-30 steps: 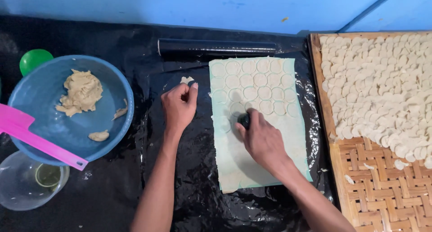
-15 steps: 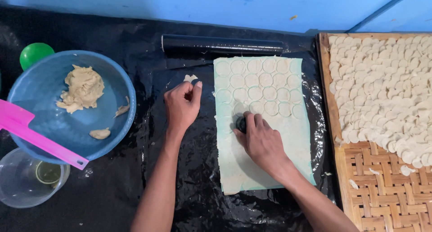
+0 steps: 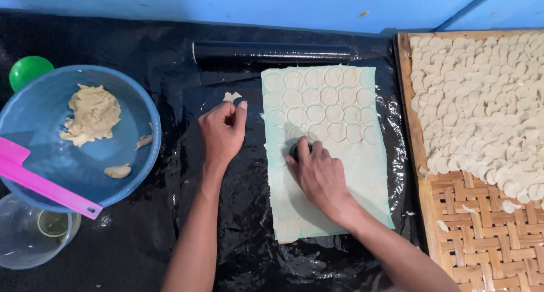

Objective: Stamping out circles from a sheet of dough and transferring them to a woven tray using a spatula.

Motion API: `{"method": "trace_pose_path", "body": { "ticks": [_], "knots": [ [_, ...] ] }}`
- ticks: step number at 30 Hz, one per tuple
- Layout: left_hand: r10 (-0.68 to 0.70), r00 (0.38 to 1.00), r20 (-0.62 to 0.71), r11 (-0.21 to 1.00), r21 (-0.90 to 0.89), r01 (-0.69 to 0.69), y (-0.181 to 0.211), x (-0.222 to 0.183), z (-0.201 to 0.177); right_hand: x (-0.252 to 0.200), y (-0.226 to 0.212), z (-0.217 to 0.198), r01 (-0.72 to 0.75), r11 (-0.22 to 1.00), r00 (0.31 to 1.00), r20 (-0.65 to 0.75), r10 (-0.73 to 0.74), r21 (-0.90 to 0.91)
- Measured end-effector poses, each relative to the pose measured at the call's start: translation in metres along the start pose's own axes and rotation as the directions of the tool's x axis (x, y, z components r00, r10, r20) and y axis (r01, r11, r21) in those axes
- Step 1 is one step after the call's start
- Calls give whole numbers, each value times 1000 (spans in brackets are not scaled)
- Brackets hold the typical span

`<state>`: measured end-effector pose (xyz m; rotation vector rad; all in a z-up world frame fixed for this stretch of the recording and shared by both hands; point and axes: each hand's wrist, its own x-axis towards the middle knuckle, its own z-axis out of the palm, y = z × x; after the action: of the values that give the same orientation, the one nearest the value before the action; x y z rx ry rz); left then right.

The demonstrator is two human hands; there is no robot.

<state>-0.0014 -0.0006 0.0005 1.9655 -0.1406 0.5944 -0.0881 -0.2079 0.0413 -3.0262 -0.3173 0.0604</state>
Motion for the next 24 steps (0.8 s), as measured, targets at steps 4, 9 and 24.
{"method": "trace_pose_path", "body": {
  "ticks": [4,9,24],
  "knots": [
    [2,1000,10,1000,12,-2,-3,0,1,1,10,-9,122,992,993,2,-122,31],
    [34,999,-2,999,6,-34,-3,0,0,-3,5,8,42,999,995,-86,-42,-2],
    [22,1000,9,999,-31,-22,-2,1,0,-29,48,-37,-107,980,993,67,97,165]
  ]
}}
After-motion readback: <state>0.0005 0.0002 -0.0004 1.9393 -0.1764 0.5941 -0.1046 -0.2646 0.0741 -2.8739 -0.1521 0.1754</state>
